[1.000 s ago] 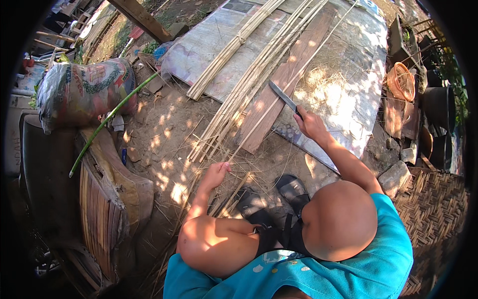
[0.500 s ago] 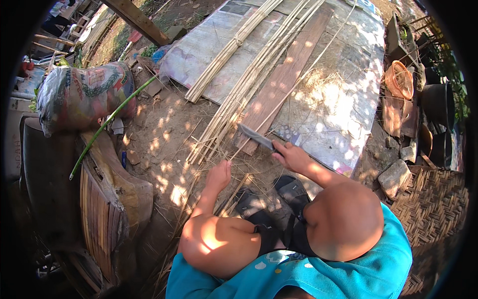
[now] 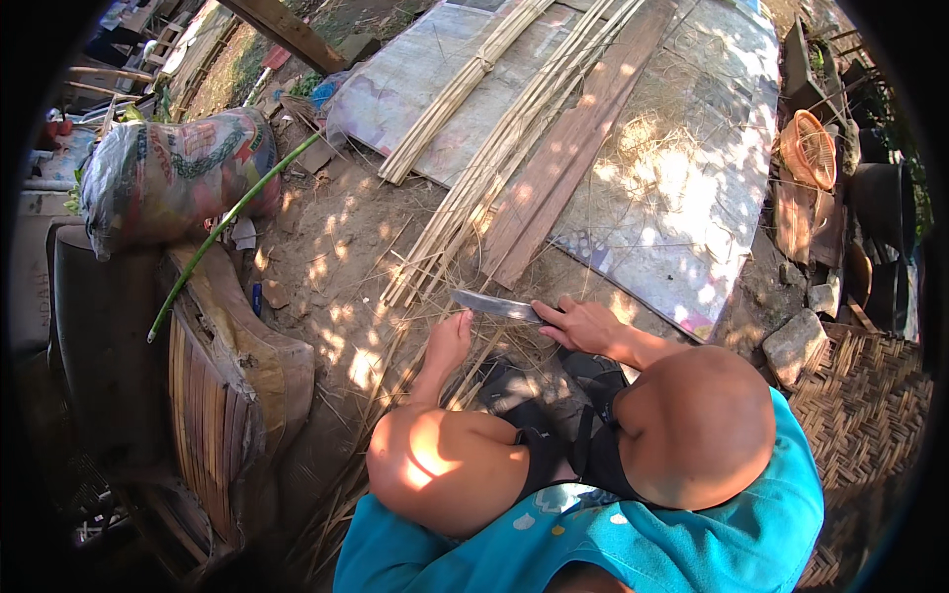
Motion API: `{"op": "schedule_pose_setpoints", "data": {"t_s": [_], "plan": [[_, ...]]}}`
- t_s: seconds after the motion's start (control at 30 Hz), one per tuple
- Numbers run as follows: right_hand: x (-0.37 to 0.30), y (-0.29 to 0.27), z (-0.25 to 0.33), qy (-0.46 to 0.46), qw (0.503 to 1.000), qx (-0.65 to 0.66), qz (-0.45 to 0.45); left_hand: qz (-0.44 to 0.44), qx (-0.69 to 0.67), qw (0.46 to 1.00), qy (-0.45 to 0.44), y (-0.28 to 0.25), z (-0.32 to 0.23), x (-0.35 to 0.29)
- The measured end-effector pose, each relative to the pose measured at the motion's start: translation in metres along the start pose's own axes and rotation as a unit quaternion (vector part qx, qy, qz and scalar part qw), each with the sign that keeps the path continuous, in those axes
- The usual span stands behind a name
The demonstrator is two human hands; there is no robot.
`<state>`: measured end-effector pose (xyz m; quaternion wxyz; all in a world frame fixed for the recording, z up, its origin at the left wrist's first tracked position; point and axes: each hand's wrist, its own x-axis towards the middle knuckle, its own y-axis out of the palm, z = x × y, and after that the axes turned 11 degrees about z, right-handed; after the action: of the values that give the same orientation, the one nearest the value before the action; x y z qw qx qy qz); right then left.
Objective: The person sits on the ground and repeatedly splits thin bamboo strips using a machete. They hold each strip with one hand and strike it with the machete to separate it into thinner pieces.
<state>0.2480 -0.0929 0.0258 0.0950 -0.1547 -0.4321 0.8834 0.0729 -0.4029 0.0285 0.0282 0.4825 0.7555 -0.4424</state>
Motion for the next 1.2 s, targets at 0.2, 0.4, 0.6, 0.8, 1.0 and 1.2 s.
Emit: {"op": "schedule_pose_setpoints", "data": {"t_s": [0.2, 0.4, 0.6, 0.8, 1.0, 1.2], "plan": [[0.065, -0.079, -0.098, 0.090, 0.989, -0.072, -0.089, 0.038, -0.066, 0.997, -0.010, -0.002, 0.004, 0.000], [-0.011, 0.024, 0.025, -0.086, 0.992, -0.009, 0.090, -0.002, -0.006, 1.000, -0.008, 0.008, 0.006, -0.002], [0.020, -0.021, -0.087, 0.038, 0.993, -0.049, -0.105, 0.050, 0.175, 0.982, -0.044, 0.003, -0.003, -0.002], [0.060, -0.084, -0.095, 0.136, 0.984, -0.028, -0.109, 0.035, 0.028, 0.999, 0.010, -0.003, 0.021, 0.001], [0.017, -0.002, -0.033, -0.023, 0.998, -0.054, -0.005, 0.043, 0.017, 0.995, -0.089, -0.036, 0.070, -0.076], [0.032, -0.009, -0.046, -0.036, 0.997, 0.052, -0.049, 0.039, -0.003, 0.991, -0.130, -0.041, 0.077, -0.085]]}}
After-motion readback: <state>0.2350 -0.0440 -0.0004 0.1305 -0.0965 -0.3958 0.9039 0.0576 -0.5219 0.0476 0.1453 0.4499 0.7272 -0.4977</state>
